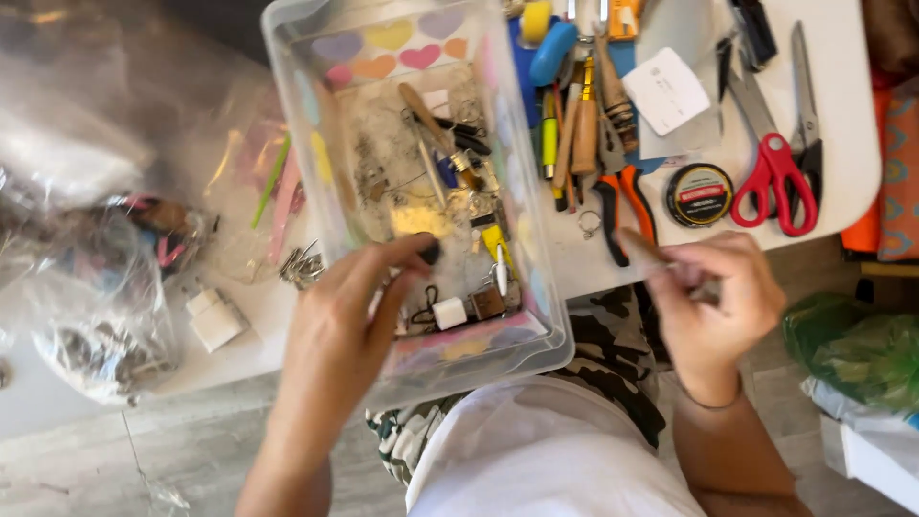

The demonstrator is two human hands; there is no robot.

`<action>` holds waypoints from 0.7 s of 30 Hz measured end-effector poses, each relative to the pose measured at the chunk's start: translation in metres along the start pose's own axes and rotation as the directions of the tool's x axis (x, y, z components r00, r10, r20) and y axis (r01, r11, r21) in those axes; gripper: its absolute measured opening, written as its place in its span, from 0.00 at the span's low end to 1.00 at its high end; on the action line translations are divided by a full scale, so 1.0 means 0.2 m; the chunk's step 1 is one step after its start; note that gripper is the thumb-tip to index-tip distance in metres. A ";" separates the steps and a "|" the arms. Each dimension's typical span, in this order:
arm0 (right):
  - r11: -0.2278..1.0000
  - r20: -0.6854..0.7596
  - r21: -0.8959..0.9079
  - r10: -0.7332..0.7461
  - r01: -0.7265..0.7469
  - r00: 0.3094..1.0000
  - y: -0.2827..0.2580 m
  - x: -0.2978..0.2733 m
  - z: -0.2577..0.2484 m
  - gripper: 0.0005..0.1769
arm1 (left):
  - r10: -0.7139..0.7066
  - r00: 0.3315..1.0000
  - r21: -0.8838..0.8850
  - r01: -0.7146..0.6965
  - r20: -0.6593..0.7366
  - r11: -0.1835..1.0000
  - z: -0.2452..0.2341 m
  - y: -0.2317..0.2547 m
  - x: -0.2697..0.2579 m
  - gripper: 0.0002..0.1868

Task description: Sorting through a bin of hardware and tools to find specific items and using scissors to trim small strips of material.

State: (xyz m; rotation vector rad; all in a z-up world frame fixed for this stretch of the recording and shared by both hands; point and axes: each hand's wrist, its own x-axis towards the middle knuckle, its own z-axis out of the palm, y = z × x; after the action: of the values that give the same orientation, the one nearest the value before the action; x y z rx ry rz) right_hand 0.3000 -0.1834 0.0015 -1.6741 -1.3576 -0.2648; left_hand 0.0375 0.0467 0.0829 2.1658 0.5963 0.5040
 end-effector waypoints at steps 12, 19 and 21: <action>0.527 0.043 -0.708 0.696 -0.470 0.717 0.88 -1.17 -0.44 0.15 | -0.098 0.907 0.335 -0.050 0.410 0.941 0.06 -0.33 0.57 0.20; 0.605 0.101 -0.704 0.603 -0.371 0.792 0.48 -0.57 -0.39 0.15 | -0.027 0.854 0.503 -0.280 0.519 0.818 0.22 -0.56 0.72 0.25; 0.737 0.116 -0.577 0.500 -0.351 0.858 0.21 -0.33 -0.32 0.12 | -0.128 0.828 0.568 -0.253 0.546 0.783 0.24 -0.58 0.75 0.17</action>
State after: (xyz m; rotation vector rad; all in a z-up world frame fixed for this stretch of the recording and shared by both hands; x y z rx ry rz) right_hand 0.3354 -0.2730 -0.0282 -2.5318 -1.0808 -0.1570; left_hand 0.1558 0.1670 -0.0145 2.7960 0.3729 -0.3852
